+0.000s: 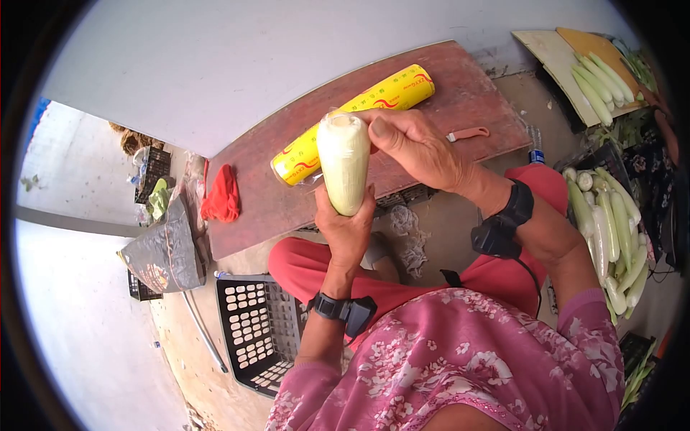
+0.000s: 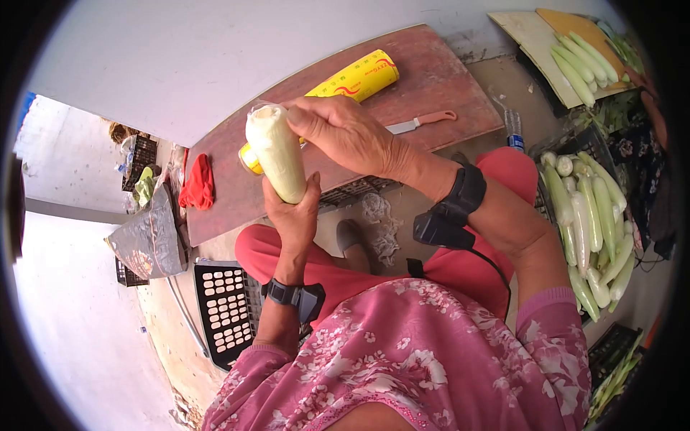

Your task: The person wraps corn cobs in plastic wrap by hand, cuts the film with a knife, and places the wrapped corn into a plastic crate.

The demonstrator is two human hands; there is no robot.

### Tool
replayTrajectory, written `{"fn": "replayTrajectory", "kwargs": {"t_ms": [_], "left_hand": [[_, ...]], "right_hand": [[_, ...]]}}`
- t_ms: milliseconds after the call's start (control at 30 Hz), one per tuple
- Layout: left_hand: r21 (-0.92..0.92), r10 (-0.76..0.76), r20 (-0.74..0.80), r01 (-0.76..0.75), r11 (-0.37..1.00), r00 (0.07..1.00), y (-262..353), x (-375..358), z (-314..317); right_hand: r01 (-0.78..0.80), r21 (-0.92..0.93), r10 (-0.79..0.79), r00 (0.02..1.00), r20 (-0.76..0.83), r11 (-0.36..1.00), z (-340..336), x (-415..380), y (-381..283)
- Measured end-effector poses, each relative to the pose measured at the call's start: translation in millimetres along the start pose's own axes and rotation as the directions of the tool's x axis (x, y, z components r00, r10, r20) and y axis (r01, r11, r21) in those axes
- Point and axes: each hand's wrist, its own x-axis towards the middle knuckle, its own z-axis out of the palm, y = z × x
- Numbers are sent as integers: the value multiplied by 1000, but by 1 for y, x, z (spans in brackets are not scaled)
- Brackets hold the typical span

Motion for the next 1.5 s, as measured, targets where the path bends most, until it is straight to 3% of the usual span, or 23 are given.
{"fn": "replayTrajectory", "kwargs": {"t_ms": [100,133,267,367,567,667,767,867,967,1067,1167,1267,1367,1500], "left_hand": [[104,24,-15,-23,994,1000,-1,-1,-1],[127,42,-20,-39,991,999,-2,-1,-1],[169,122,-43,-113,979,992,-5,-3,-5],[286,224,-32,-205,936,974,-13,-5,-7],[241,218,-32,-205,949,975,-13,-6,-6],[235,162,-31,-151,960,986,-8,-8,-6],[163,132,-26,-126,979,991,-4,-10,-5],[137,71,6,-71,988,997,-6,-13,-5],[72,-31,54,27,997,998,3,-15,-6],[-93,-66,97,75,993,993,13,-16,-6],[-82,-108,173,123,989,979,15,-19,-9],[-152,-175,272,222,963,946,15,-23,-10],[-230,-166,378,266,936,911,21,-24,-11],[-346,-205,538,436,831,818,15,-26,-11]], "right_hand": [[59,32,-59,998,-7,998,-5,0,-9],[130,0,-130,990,-53,992,-1,0,-3],[173,-218,-200,974,-108,960,17,-10,-6],[39,-170,-64,988,-142,985,17,-11,-9],[51,-153,-71,989,-127,987,14,-8,-7],[164,-167,-191,968,-163,972,13,-3,-2],[123,-132,-138,984,-115,984,5,1,-1],[-64,123,72,996,-60,990,0,1,-10],[-183,373,160,983,90,910,-10,1,1],[-203,511,168,979,114,835,-9,1,-4],[-174,608,105,983,148,775,-9,1,2],[-64,514,-10,990,140,856,-2,-3,0],[-68,471,-41,975,218,880,2,-6,-3],[51,264,-98,981,166,963,5,-7,-6]]}}
